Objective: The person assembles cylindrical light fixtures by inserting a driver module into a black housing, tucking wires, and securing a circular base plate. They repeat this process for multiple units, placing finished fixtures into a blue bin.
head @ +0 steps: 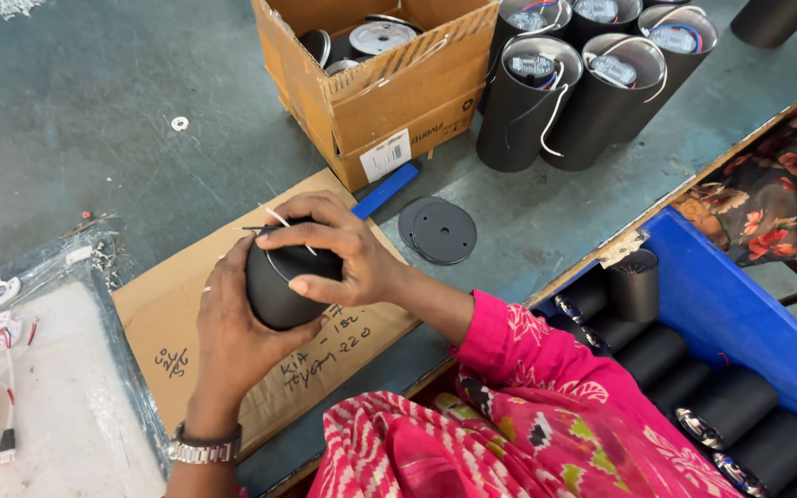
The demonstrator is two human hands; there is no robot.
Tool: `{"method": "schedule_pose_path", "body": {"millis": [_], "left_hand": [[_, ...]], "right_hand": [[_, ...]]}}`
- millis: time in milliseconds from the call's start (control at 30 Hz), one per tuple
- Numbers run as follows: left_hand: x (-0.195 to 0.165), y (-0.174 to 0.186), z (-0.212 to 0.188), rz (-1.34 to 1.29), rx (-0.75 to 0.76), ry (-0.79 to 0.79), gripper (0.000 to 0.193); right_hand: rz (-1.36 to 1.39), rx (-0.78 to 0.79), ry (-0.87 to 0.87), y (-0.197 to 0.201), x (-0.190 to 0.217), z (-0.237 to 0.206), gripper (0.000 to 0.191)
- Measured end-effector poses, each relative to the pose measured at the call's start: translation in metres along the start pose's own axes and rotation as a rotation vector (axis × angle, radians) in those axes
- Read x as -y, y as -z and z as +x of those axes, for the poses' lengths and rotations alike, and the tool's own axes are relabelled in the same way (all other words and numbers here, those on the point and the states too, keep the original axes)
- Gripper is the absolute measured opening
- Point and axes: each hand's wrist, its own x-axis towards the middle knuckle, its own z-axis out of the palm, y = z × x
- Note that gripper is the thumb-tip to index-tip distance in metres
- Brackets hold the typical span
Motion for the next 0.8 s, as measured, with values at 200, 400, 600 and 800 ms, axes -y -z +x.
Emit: {"method": "schedule_pose_path", "body": {"millis": [200, 400, 600, 800], "left_hand": [[-0.016, -0.018, -0.02, 0.167, -0.128, 0.029, 0.111], [-0.06, -0.024, -0.073, 0.364, -0.183, 0.005, 0.094], [-0.05, 0.017, -0.072, 0.161, -0.229, -0.136, 0.116], [-0.027, 0.024, -0.033, -0.253, 0.267, 0.169, 0.116]], "right_hand": [[0.067, 0.014, -0.094, 0.003, 0.001, -0.005, 0.047], [0.196, 0.029, -0.214, 0.016, 0.007, -0.016, 0.047], [0.085, 0.144, 0.006, 0.021, 0.046, -0.032, 0.047], [0.036, 0.136, 0.242, 0.015, 0.056, -0.028, 0.045]]}}
